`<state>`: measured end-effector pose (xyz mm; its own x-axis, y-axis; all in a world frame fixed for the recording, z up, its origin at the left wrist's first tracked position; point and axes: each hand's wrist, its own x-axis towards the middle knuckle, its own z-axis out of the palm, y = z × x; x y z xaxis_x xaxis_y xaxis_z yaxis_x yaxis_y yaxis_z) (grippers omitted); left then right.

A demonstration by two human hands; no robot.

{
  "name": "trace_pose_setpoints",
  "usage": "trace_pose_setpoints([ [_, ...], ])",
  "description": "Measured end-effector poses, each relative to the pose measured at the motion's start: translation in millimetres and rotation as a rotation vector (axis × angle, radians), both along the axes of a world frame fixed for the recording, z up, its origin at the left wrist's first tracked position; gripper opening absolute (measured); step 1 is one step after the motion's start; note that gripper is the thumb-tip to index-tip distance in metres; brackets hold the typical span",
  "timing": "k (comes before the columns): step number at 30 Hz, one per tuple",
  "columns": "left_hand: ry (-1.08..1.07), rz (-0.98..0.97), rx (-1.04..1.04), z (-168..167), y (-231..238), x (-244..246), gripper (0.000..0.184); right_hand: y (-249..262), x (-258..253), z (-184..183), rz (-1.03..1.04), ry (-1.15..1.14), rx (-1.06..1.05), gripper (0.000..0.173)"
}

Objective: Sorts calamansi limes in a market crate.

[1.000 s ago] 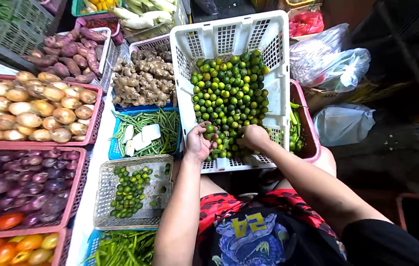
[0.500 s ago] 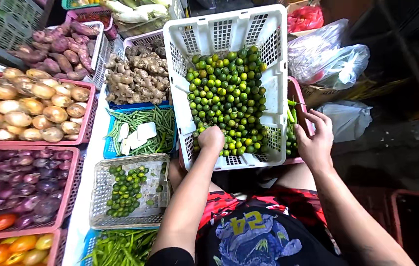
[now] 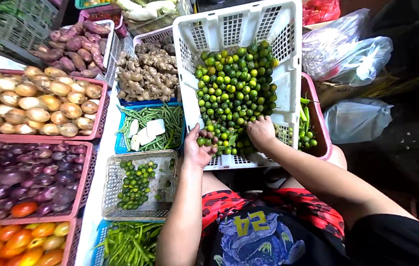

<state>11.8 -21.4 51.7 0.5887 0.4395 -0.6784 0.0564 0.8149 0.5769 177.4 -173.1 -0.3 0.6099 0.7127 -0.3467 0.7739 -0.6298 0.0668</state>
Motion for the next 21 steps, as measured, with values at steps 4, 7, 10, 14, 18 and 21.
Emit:
trace_pose_setpoints([
  [4,0.256,-0.247,0.606,0,-7,20,0.020,-10,12,5,-0.106,0.132,0.147,0.021],
  [7,0.598,-0.827,1.319,-13,3,55,0.026,-46,10,21,-0.355,0.447,0.619,0.035],
  [10,0.760,-1.358,1.610,-33,5,87,0.033,-85,-3,34,-0.727,0.960,0.974,0.030],
  [14,0.726,-1.584,1.747,-42,8,105,0.027,-106,-8,36,-0.617,0.863,0.782,0.014],
  [18,0.770,-1.609,1.800,-39,5,109,0.023,-92,-17,29,-0.387,0.510,0.524,0.014],
  [21,0.770,-1.546,1.833,-39,7,100,0.023,-75,-28,23,-0.343,0.343,0.220,0.025],
])
